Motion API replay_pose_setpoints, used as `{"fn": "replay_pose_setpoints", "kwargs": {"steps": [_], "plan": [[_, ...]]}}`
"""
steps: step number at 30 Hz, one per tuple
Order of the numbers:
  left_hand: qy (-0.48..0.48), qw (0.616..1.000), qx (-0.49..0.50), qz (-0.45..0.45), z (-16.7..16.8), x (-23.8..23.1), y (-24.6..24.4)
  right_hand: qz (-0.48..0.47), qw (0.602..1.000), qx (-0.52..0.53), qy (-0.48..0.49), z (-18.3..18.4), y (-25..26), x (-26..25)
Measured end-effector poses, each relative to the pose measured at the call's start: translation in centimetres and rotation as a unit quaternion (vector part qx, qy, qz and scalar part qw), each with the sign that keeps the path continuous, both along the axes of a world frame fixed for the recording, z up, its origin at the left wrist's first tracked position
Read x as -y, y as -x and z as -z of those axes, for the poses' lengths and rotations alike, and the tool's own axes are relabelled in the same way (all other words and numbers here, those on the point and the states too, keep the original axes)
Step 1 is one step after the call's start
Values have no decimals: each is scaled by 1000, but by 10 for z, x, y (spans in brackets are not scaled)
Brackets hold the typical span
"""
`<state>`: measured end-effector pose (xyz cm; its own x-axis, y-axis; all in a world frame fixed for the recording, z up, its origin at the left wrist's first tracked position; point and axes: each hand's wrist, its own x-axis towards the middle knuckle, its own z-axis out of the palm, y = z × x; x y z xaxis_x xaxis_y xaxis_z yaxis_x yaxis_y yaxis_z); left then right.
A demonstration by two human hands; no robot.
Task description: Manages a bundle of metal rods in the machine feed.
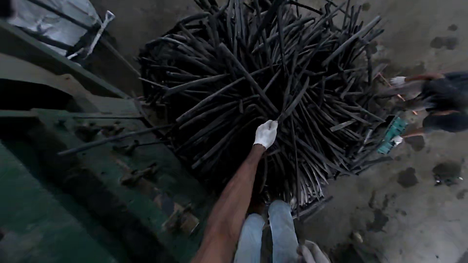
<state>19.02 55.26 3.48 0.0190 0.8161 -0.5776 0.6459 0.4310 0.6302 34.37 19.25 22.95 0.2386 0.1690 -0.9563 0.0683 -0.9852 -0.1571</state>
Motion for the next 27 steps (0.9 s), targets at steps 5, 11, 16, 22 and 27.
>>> {"fn": "replay_pose_setpoints", "kwargs": {"steps": [5, 11, 16, 22, 27], "plan": [[18, 998, 53, -1, 22, -37, 10, -72, 987, 44, -138, 58, -22, -63], [8, 986, 143, -83, 43, -25, 6, -286, 922, 132, -223, 104, -7, -279], [-13, 986, 141, -91, 46, -22, 3, -377, 884, 188, -203, 151, 17, -380], [9, 982, 158, -101, 44, -23, 4, -416, 855, 223, -216, 170, 31, -398], [8, 984, 148, -96, 41, -25, 2, -469, 826, 237, -205, 170, 43, -398]]}}
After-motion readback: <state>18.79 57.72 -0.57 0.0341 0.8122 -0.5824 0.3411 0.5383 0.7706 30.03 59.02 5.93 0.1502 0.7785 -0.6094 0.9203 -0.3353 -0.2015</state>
